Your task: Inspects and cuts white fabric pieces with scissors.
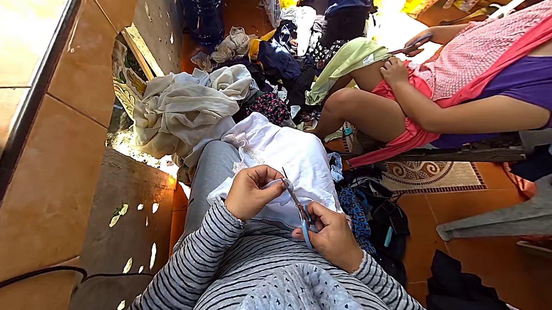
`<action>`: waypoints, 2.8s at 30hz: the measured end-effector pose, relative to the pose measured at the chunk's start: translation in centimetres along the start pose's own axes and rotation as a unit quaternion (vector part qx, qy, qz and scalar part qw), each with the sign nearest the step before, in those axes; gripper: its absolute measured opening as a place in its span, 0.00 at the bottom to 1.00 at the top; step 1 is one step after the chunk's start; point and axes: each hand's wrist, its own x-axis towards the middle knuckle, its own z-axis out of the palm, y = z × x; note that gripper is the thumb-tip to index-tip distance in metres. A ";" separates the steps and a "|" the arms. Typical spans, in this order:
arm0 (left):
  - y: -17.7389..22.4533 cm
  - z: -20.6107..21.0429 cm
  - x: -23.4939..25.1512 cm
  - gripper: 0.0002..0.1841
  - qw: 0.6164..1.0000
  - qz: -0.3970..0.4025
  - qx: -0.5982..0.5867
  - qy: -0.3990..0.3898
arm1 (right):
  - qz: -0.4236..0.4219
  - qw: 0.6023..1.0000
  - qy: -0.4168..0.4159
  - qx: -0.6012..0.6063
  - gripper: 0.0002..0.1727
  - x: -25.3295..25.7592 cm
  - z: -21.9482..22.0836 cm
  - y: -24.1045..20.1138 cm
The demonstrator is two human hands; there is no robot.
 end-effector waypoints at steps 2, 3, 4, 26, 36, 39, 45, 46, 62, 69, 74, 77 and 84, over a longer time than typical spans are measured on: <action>0.2 -0.1 0.0 0.01 1.000 -0.003 -0.014 0.010 | 0.003 1.000 -0.007 0.008 0.26 -0.2 -0.1 0.3; 0.2 -0.2 0.0 0.01 1.000 -0.004 -0.016 0.015 | 0.004 1.000 -0.008 0.008 0.26 -0.3 -0.1 0.5; 0.2 -0.3 0.0 0.01 1.000 -0.004 -0.015 0.018 | 0.005 1.000 -0.011 0.009 0.26 -0.4 -0.2 0.6; 0.2 -1.2 -0.4 0.08 0.965 -0.054 0.170 -0.190 | 0.054 0.997 0.004 0.064 0.21 -0.6 0.1 1.0; -3.8 -1.3 2.0 0.19 0.909 -0.102 0.378 -0.144 | 0.197 0.936 0.136 0.257 0.01 -0.6 -0.3 1.6; -5.1 -1.0 2.7 0.14 0.893 -0.102 0.410 -0.155 | 0.201 0.937 0.129 0.255 0.02 -0.5 -0.3 1.6; -0.6 -7.4 -0.2 0.09 0.886 -0.156 0.437 0.012 | 0.194 0.931 0.135 0.279 0.01 -0.9 -0.3 2.0; 0.9 -9.0 -1.2 0.09 0.841 -0.231 0.490 0.000 | 0.193 0.931 0.135 0.279 0.01 -0.8 -0.3 2.0; -4.3 -1.5 -2.6 0.09 0.877 0.012 0.450 -0.167 | -0.006 0.988 -0.146 0.058 0.38 -0.2 -4.5 1.2; -1.3 -4.6 -2.1 0.07 0.937 0.141 0.263 0.182 | 0.037 0.935 -0.283 -0.212 0.06 0.2 -4.8 -1.4; 1.7 -3.1 -3.4 0.08 0.964 0.168 0.201 0.052 | -0.027 0.990 -0.134 -0.029 0.33 3.0 -3.3 -3.1; 2.8 -1.4 -4.2 0.11 0.953 0.216 0.205 -0.049 | 0.014 0.931 -0.211 0.297 0.33 5.2 -2.0 -6.2; 5.6 -5.2 -5.2 0.09 0.921 0.275 0.263 0.085 | 0.089 0.948 -0.276 0.129 0.10 18.5 -5.0 -5.1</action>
